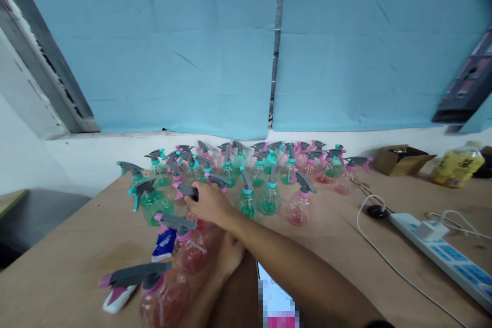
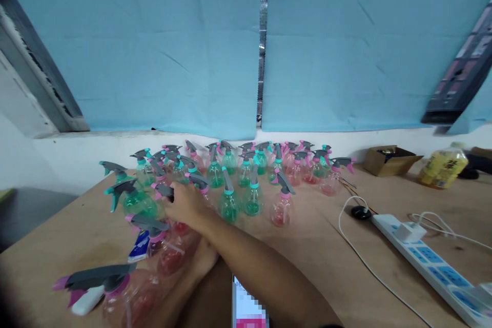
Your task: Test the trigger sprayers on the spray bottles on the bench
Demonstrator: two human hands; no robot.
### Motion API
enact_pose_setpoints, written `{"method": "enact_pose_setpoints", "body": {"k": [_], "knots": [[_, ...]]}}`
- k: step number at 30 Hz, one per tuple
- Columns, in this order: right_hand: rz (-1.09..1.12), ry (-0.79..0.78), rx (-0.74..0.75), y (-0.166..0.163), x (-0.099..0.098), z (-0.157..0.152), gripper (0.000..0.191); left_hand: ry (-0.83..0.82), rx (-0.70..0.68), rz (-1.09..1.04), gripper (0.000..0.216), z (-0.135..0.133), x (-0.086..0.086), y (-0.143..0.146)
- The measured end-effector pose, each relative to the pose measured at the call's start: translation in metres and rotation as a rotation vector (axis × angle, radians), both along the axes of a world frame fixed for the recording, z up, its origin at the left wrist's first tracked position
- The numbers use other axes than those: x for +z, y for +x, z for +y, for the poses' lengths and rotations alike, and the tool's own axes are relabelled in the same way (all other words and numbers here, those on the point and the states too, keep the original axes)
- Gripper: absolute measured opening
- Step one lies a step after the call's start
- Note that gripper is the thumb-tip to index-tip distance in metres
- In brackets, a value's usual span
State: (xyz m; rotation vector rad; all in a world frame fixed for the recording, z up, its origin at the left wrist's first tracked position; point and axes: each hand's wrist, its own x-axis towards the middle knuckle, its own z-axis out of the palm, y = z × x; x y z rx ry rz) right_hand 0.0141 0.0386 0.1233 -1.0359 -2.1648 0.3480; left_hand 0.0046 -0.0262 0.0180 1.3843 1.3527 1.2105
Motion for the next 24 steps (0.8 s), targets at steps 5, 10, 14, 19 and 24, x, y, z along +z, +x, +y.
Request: {"method": "enact_pose_setpoints", "body": {"k": [5, 10, 14, 19, 24], "knots": [[0.121, 0.184, -0.056, 0.024, 0.025, -0.009, 0.034, 0.049, -0.035, 0.049, 0.017, 0.005, -0.009, 0.001], [0.079, 0.262, -0.151, 0.048, 0.045, 0.008, 0.028, 0.107, -0.135, 0.104, 0.025, 0.007, -0.011, 0.002], [-0.181, 0.028, -0.146, 0.047, 0.03, 0.022, 0.031, 0.094, -0.128, 0.133, 0.029, 0.004, -0.004, 0.003], [-0.215, -0.006, -0.165, 0.048, 0.025, 0.02, 0.028, 0.088, -0.129, 0.131, 0.03, 0.004, -0.003, 0.002], [0.177, 0.171, -0.143, 0.079, 0.058, 0.009, 0.025, 0.027, -0.103, 0.109, 0.028, 0.005, -0.007, 0.003]]}}
